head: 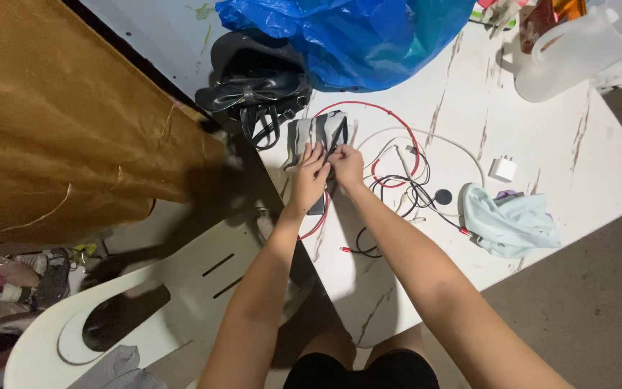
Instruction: The person organizes a bundle of black electronic cables on a table by hand, then takes a light blue cloth and wraps it around a circular sensor-like device attached to the cables.
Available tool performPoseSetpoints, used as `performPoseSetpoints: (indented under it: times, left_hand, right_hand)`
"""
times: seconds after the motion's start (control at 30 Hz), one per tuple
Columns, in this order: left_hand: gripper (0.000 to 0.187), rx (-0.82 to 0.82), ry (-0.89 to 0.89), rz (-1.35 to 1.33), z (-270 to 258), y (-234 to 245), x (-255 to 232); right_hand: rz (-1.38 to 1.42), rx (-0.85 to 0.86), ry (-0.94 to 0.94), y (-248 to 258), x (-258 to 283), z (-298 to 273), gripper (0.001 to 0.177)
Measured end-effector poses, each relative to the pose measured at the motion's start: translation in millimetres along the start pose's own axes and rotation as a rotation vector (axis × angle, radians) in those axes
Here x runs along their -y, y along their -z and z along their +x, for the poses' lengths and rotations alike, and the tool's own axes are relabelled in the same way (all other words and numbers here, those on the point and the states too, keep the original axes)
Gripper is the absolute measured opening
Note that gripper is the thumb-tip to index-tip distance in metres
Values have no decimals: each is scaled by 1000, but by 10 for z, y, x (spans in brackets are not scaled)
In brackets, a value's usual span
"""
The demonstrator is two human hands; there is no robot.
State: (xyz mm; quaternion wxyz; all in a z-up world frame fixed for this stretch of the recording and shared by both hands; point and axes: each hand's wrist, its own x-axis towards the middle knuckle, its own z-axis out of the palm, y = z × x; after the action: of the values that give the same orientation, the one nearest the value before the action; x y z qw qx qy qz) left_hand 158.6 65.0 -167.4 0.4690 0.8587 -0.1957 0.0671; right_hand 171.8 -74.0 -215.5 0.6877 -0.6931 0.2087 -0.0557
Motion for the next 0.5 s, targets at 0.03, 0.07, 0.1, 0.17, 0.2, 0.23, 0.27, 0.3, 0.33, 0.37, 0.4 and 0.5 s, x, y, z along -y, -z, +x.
performPoseSetpoints:
  times: [0.03, 0.07, 0.1, 0.17, 0.2, 0.23, 0.27, 0.3, 0.33, 0.37, 0.4, 0.5]
  left_hand:
    - [35, 3, 20, -9, -1, 8, 39]
    - [35, 7, 40, -22, -7, 15, 78]
    - [34, 11, 59, -35, -3, 13, 92]
    - [34, 33, 69, -24, -13, -13, 95]
    - [34, 42, 76, -18, -15, -13, 102]
    - [34, 42, 89, -34, -25, -27, 98]
    - [34, 43, 101, -50, -30, -61, 80]
    - [34, 43, 112, -67, -30, -77, 60]
    - [34, 32, 124, -73, -19, -53, 57]
    - [33, 20, 136, -79, 1, -21, 55]
    - [33, 7, 145, -90, 32, -17, 46]
    - [35, -3, 116, 10, 59, 70, 39]
  right_hand:
    - [40, 32, -25, -14, 0, -25, 2]
    - [79, 60, -50, -20, 11, -62, 2]
    - [118, 88, -75, -23, 38, -84, 4]
    - [-35, 12, -53, -16, 92, -109, 4]
    - [-111, -23, -43, -31, 105, -109, 5]
    - [-188, -43, -13, -55, 103, -106, 5]
    - [-266, -65, 19, -70, 91, -91, 6]
    - [-343, -86, 50, -81, 66, -71, 7]
    - [-311, -17, 72, -98, 32, -47, 8]
    - [-279, 52, 94, -106, -8, -23, 9]
    - [-251, 118, 119, -85, -39, 17, 10]
    - [283, 351, -219, -142, -66, -19, 23]
